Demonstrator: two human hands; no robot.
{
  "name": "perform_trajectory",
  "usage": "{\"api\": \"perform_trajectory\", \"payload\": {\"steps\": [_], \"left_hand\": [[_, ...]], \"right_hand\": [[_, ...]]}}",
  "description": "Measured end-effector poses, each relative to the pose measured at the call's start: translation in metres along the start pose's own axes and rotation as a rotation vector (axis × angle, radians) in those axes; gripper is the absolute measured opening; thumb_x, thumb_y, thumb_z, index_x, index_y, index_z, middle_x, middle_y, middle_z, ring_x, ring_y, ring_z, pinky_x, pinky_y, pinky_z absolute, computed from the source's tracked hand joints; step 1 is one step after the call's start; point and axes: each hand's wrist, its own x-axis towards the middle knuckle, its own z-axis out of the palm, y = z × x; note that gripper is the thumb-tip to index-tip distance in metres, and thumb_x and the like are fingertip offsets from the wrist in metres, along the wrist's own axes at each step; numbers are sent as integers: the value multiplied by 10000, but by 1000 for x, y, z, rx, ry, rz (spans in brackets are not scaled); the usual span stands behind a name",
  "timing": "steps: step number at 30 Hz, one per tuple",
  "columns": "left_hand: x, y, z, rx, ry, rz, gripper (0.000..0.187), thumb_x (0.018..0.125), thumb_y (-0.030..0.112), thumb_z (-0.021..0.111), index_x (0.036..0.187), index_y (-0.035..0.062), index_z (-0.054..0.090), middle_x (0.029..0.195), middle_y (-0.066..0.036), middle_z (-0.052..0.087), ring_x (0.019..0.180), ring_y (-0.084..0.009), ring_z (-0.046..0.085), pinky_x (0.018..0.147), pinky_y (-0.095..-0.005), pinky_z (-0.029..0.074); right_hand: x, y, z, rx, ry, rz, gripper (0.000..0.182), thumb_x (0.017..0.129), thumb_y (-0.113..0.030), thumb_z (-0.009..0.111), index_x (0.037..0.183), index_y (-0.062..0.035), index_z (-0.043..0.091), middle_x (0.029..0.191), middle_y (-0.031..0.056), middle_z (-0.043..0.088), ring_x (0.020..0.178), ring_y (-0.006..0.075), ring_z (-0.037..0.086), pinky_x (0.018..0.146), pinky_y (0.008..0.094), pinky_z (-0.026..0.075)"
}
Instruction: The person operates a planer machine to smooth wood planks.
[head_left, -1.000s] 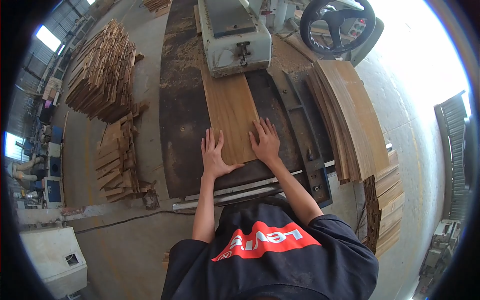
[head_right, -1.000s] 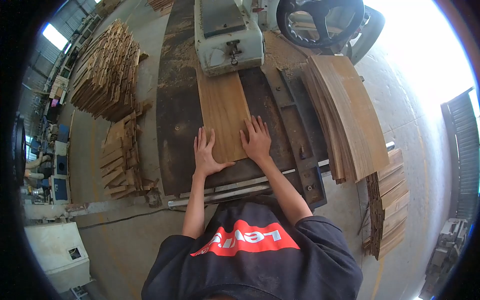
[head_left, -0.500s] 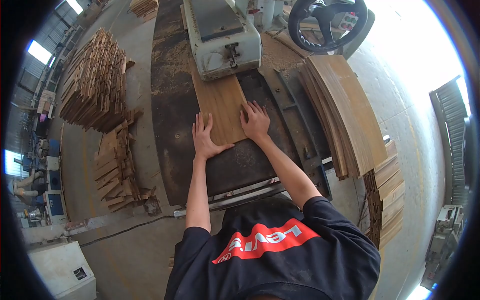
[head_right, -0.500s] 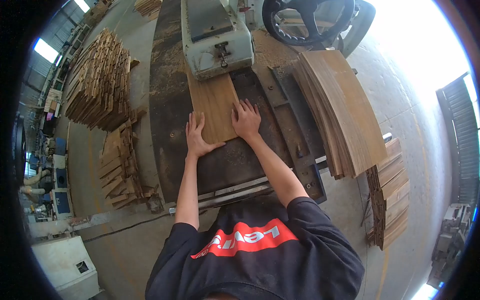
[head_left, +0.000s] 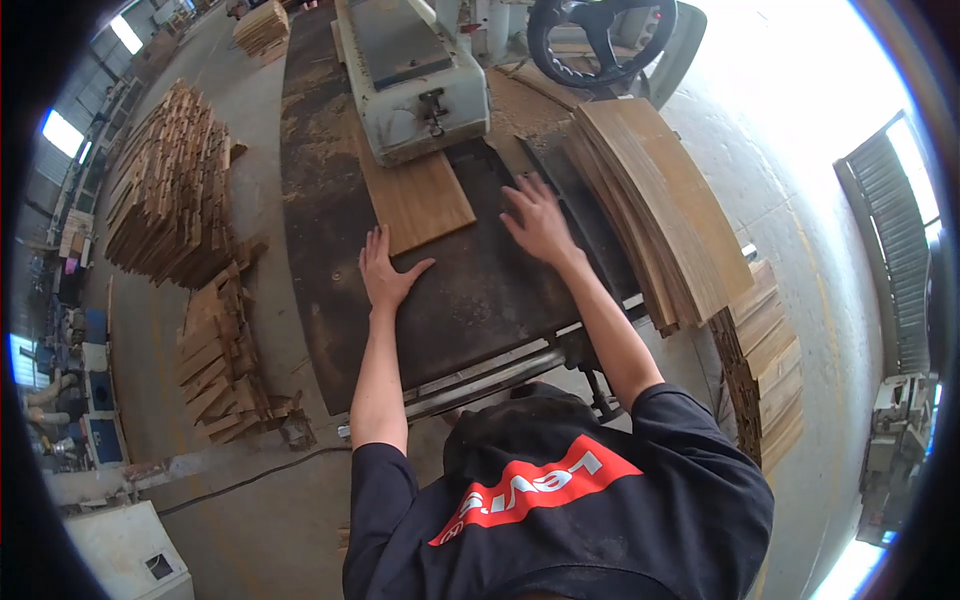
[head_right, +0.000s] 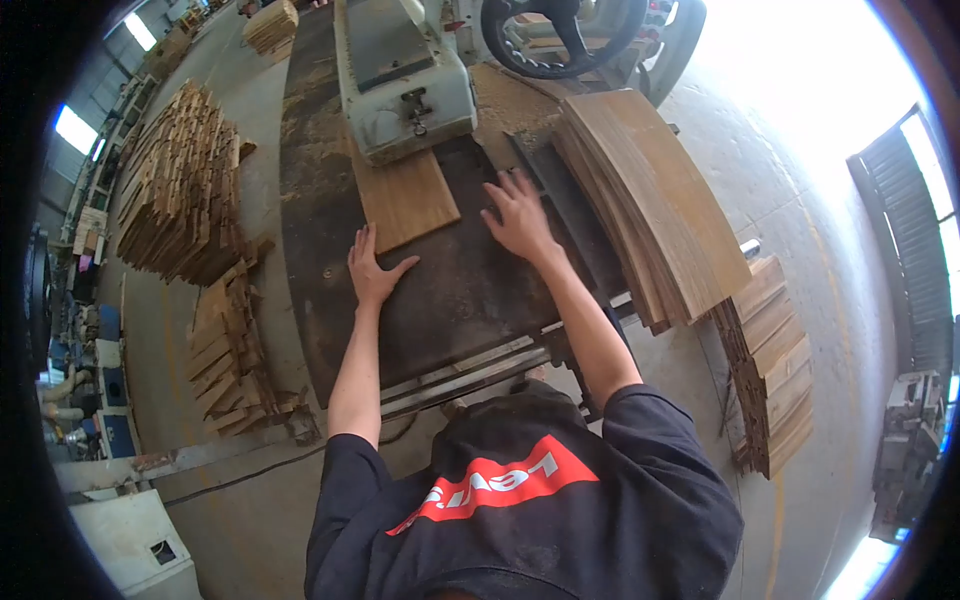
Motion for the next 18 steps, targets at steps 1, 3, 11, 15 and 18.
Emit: {"api": "perform_trajectory", "payload": {"steps": [1, 3, 11, 15, 18], "left_hand": [[-1, 0, 1, 3, 0, 0, 1220, 711, 705, 927, 1634, 36, 491, 1664, -227, 514, 1609, -365, 400, 1309, -555, 284], [-2, 3, -2, -5, 10, -15, 1228, 726, 698, 923, 1645, 27, 462, 1667, -215, 512, 1609, -353, 402, 1306, -551, 282], [2, 0, 5, 35, -18, -64, 1171, 827, 699, 853, 1667, 16, 405, 1684, -204, 487, 1612, -325, 395, 1324, -527, 267], [-3, 11, 2, 32, -10, -71, 1174, 888, 680, 810, 1698, -12, 315, 1706, -191, 463, 1615, -318, 386, 1333, -519, 254], [-7, 8, 1, -45, 9, -54, 1115, 932, 638, 787, 1700, -10, 304, 1689, -191, 489, 1599, -320, 412, 1335, -517, 250]], "right_hand": [[-6, 5, -31, -65, 23, -4, 467, 967, -258, 765, 1398, -85, 713, 1583, 233, 591, 1569, 475, 408, 1288, 606, 334], [-21, 23, -87, -156, 158, 19, 424, 959, -268, 776, 1344, -91, 750, 1597, 225, 579, 1573, 463, 406, 1286, 602, 339], [-103, 68, -197, -785, -130, 791, 929, 991, -589, 738, 1677, -46, 429, 1616, 394, 477, 1562, 562, 389, 1297, 622, 317], [-139, 92, -179, -950, -155, 560, 831, 1031, -501, 696, 1656, -10, 454, 1490, 432, 576, 1338, 585, 628, 1102, 588, 552], [-149, 81, -166, -1111, -132, 439, 664, 976, -185, 664, 1601, 0, 540, 1390, 442, 643, 1181, 567, 729, 980, 537, 631]]}}
